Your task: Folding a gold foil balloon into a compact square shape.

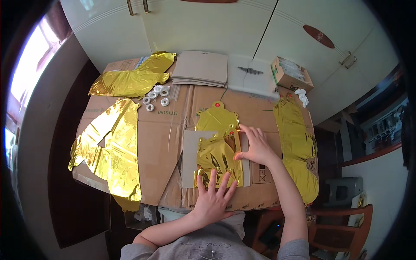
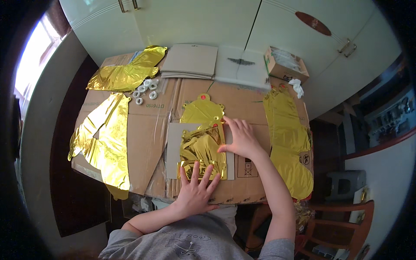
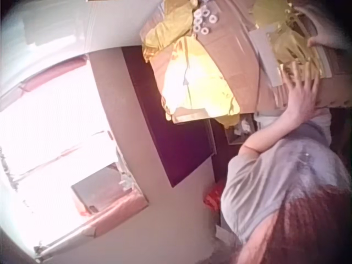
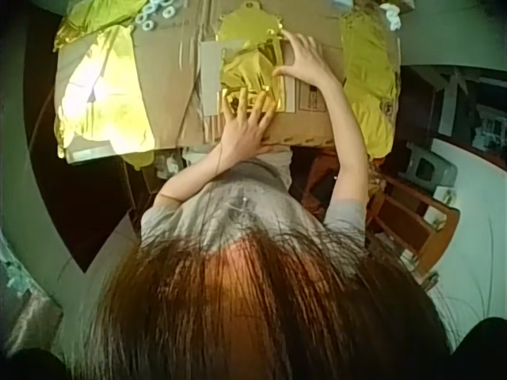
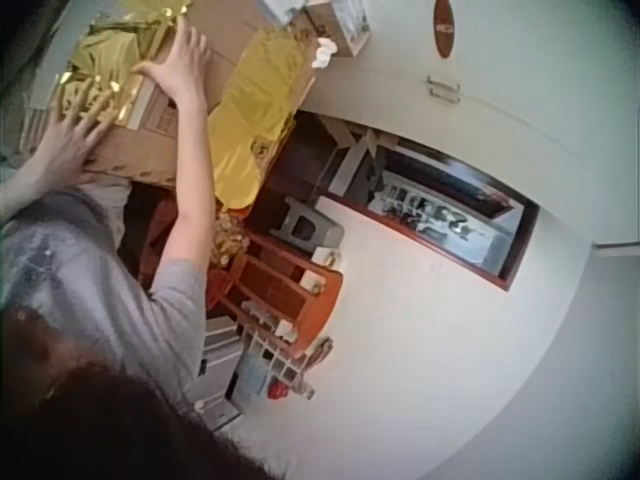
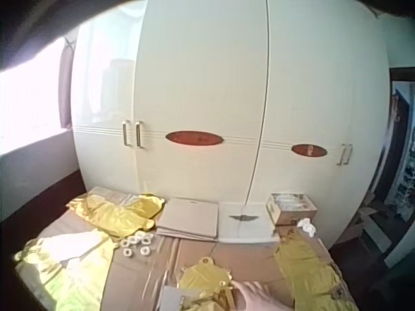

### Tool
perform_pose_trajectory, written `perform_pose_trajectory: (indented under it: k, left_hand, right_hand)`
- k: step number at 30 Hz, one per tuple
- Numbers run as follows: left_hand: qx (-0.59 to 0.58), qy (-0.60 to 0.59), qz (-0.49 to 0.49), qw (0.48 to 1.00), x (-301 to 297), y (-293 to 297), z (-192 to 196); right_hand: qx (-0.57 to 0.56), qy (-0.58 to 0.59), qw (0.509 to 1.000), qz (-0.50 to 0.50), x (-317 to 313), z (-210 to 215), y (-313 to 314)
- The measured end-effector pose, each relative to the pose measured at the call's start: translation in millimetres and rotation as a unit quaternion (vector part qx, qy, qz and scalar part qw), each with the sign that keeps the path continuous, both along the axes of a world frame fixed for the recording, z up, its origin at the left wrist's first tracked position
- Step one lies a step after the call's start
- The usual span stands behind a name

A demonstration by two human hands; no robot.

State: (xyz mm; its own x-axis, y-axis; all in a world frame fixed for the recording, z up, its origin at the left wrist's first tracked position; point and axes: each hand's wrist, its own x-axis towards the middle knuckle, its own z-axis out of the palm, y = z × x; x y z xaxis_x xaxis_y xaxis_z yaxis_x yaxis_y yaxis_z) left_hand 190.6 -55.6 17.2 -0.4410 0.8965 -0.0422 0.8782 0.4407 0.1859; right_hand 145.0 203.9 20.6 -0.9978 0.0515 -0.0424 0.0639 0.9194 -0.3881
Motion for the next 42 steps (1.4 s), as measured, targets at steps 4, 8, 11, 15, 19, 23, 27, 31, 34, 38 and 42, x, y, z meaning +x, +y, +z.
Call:
perform_pose_trajectory:
  k: [4,8,11,15,19,23,27,31,34,38,42]
  left_hand:
    - [-0.003,-0.004,-0.001,1.0,-0.2,0.0,-0.5]
    - [0.0,-0.006,0.001,1.0,-0.1,-0.4,-1.4]
    - [-0.002,-0.004,-0.003,1.0,-0.7,0.0,0.2]
    - [0.004,-0.006,-0.005,1.0,0.0,-0.1,-1.7]
    - [-0.009,0.004,0.002,1.0,0.0,-2.8,1.5]
    - [-0.097,-0.136,-0.024,0.986,-0.4,-0.8,-8.8]
    - [-0.017,-0.055,-0.005,0.998,-1.1,0.1,-7.3]
    - [0.039,-0.003,0.021,0.999,0.3,-0.6,-10.5]
    - [0.086,0.014,0.051,0.995,5.6,-3.6,-16.4]
    - [0.082,-0.046,0.044,0.995,15.2,-9.2,-33.9]
    - [0.013,-0.126,0.01,0.992,12.3,-8.1,-37.9]
  right_hand:
    - [-0.023,0.05,0.998,-0.003,-14.3,-8.4,7.4]
    - [-0.098,0.076,0.991,-0.043,-27.9,-16.9,9.6]
    - [-0.138,0.047,0.987,-0.069,-39.4,-22.4,15.8]
    - [-0.031,0.165,0.984,-0.054,-39.7,-18.7,2.6]
    - [-0.006,0.339,0.917,0.213,-10.6,9.6,-64.1]
    - [-0.104,0.196,0.893,0.391,35.0,1.0,-122.5]
    - [-0.097,0.193,0.897,0.386,41.2,-10.7,-131.6]
    - [-0.065,0.205,0.902,0.375,42.7,-10.6,-133.7]
    - [-0.045,0.211,0.904,0.37,42.8,-11.3,-134.9]
    - [-0.011,0.21,0.909,0.361,39.4,-2.8,-136.1]
    - [0.002,0.206,0.911,0.356,32.3,-5.2,-135.0]
